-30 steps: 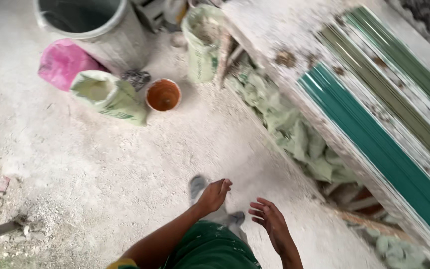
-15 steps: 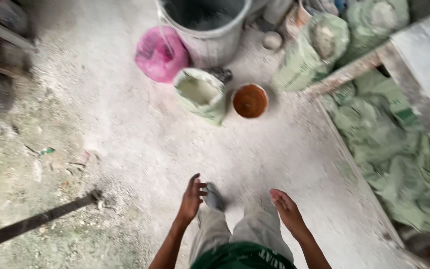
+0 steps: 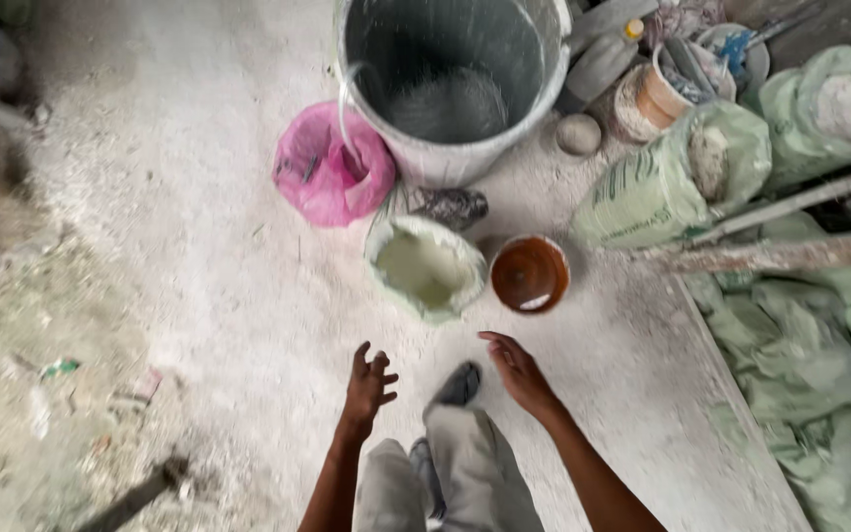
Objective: The person scoops white powder from a bag into a bucket, mixes it with water by hand to form a paste, and then uses a trowel to apply the mixture onto long green metal profiles laid on a workbench.
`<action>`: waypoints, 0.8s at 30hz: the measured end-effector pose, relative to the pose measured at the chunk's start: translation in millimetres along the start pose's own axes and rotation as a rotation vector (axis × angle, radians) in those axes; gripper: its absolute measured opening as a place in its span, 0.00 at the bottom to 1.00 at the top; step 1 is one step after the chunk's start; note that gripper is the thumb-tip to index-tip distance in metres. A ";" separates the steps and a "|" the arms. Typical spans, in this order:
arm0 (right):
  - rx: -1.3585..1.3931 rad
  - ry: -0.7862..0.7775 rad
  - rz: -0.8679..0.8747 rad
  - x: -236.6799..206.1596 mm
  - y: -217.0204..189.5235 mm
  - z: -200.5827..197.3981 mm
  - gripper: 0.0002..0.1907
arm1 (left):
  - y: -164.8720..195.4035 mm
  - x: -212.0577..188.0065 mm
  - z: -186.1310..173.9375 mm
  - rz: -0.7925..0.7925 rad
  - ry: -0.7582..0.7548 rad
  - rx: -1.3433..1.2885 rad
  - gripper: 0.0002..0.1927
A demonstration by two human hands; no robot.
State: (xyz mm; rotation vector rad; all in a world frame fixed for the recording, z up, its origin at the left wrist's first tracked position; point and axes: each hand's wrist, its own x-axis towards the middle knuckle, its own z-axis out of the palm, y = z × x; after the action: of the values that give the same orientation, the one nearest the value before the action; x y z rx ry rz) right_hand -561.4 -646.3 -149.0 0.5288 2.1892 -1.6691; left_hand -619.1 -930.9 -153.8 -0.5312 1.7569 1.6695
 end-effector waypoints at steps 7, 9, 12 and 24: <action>-0.314 -0.143 0.034 245.2 28.2 80.8 0.25 | 7.9 222.9 34.1 -0.058 0.213 0.029 0.45; -0.474 -0.169 0.016 307.3 53.4 103.1 0.25 | -13.1 259.4 39.3 -0.014 0.273 0.079 0.40; -0.686 -0.192 0.058 384.2 89.4 126.9 0.25 | -52.4 296.4 44.2 0.102 0.289 0.173 0.31; -0.891 -0.339 0.143 414.7 193.8 163.3 0.25 | -126.9 292.6 25.2 0.250 0.075 -0.104 0.25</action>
State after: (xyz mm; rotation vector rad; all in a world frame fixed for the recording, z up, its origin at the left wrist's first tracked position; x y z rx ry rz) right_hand -823.4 -720.4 -551.5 0.1261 2.2656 -0.5305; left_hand -735.0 -878.4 -447.4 -0.4393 1.8606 1.9438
